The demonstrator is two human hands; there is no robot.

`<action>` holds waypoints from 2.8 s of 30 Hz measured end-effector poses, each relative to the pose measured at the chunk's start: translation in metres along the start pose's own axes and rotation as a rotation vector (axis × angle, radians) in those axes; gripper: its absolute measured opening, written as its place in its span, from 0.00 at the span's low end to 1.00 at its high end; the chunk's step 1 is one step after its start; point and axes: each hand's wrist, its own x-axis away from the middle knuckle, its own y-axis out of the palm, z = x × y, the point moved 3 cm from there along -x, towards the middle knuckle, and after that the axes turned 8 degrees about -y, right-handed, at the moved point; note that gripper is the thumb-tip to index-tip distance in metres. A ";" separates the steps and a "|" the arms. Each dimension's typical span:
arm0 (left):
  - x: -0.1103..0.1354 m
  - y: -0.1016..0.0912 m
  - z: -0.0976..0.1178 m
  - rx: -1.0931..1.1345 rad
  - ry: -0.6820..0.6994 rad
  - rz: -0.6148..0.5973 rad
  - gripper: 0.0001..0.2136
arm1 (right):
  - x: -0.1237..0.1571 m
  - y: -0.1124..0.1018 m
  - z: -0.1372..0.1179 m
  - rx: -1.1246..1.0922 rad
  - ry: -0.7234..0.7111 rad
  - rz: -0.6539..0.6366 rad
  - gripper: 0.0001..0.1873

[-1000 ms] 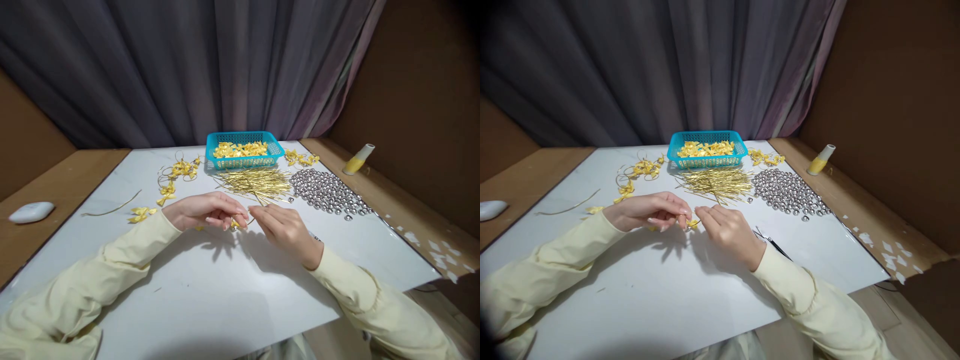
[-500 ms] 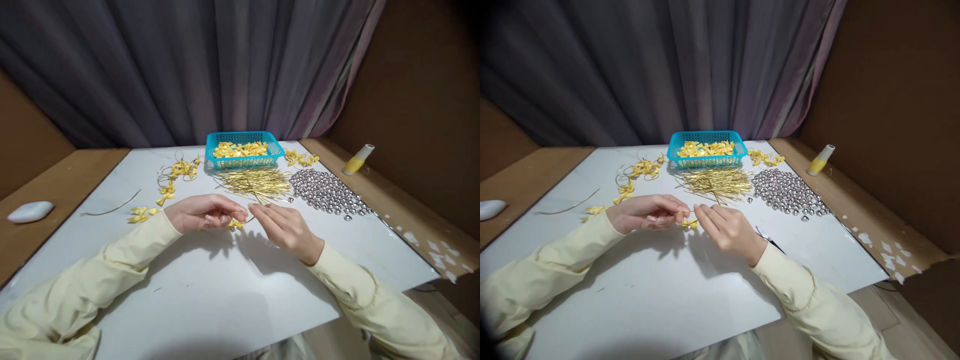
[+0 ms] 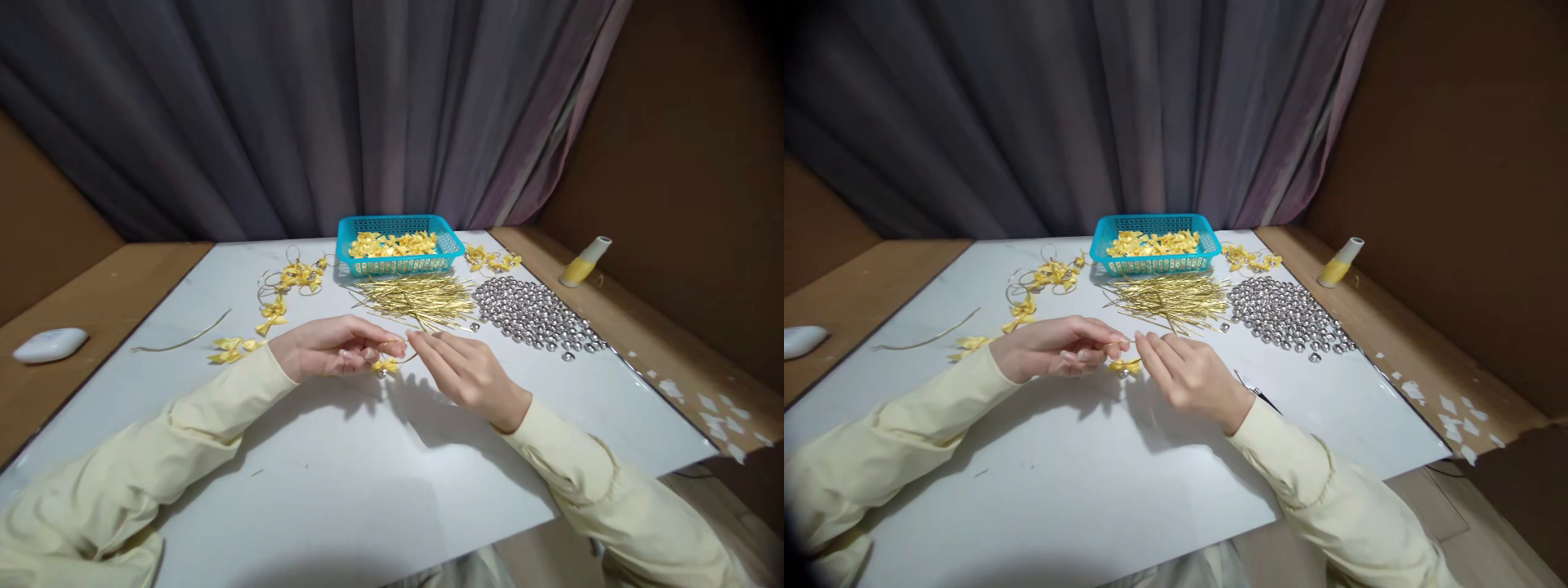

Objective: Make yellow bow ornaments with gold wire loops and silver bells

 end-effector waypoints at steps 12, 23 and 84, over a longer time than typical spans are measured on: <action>0.000 -0.003 0.001 -0.128 0.060 0.118 0.07 | 0.001 0.008 0.001 -0.097 0.086 -0.060 0.16; 0.013 -0.012 0.011 -0.829 0.186 0.459 0.14 | -0.001 0.010 0.001 -0.059 0.050 -0.134 0.13; 0.013 0.043 -0.019 -1.686 0.508 0.731 0.08 | -0.001 0.020 0.004 -0.717 0.658 -0.288 0.12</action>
